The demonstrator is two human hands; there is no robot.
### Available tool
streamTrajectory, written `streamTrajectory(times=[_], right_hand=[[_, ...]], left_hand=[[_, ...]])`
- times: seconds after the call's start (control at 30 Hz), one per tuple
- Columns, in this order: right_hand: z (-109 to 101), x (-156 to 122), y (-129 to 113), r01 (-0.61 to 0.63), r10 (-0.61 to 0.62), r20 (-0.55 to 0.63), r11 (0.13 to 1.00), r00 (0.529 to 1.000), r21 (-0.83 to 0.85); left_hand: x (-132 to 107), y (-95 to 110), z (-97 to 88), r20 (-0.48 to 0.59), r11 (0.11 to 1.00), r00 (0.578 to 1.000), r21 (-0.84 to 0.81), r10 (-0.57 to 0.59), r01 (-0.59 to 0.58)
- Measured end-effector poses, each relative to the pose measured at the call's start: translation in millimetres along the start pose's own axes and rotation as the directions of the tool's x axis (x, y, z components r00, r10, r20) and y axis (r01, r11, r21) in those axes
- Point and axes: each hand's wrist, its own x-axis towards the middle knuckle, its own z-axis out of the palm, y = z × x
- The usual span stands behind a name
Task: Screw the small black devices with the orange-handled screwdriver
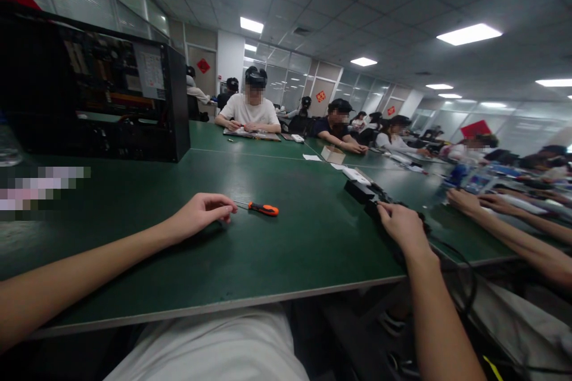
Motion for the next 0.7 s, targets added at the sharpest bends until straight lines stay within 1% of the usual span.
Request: streamTrajectory(times=[0.13, 0.33, 0.47, 0.57, 0.63, 0.7], right_hand=[[4.4, 1.5, 4.8, -0.014, 0.016, 0.062, 1.000, 0.998, -0.028], [14.8, 6.7, 9.4, 0.102, -0.102, 0.127, 0.995, 0.987, 0.003], [20.3, 9.5, 9.5, 0.115, -0.115, 0.149, 0.993, 0.982, 0.009], [13.2, 14.9, 12.1, 0.110, -0.110, 0.178, 0.994, 0.978, 0.010], [1.1, 24.1, 14.2, 0.086, -0.085, 0.190, 0.996, 0.978, 0.002], [-14.8, 39.7, 13.8, 0.042, -0.037, 0.174, 0.999, 0.984, -0.021]], left_hand=[[-0.9, 2.5, 0.3, 0.011, 1.000, 1.000, 0.018, 0.004, -0.005], [-0.2, 4.7, 1.5, 0.027, 0.998, 1.000, 0.057, 0.003, -0.005], [-0.5, 5.5, 2.0, 0.061, 0.998, 0.998, 0.058, -0.002, -0.002], [-0.8, 5.8, 2.0, 0.076, 0.998, 0.997, 0.063, 0.000, -0.004], [-0.7, 5.7, 1.8, 0.071, 0.998, 0.997, 0.065, 0.004, -0.008], [-0.6, 5.4, 1.5, 0.065, 0.997, 0.998, 0.076, 0.008, -0.013]])
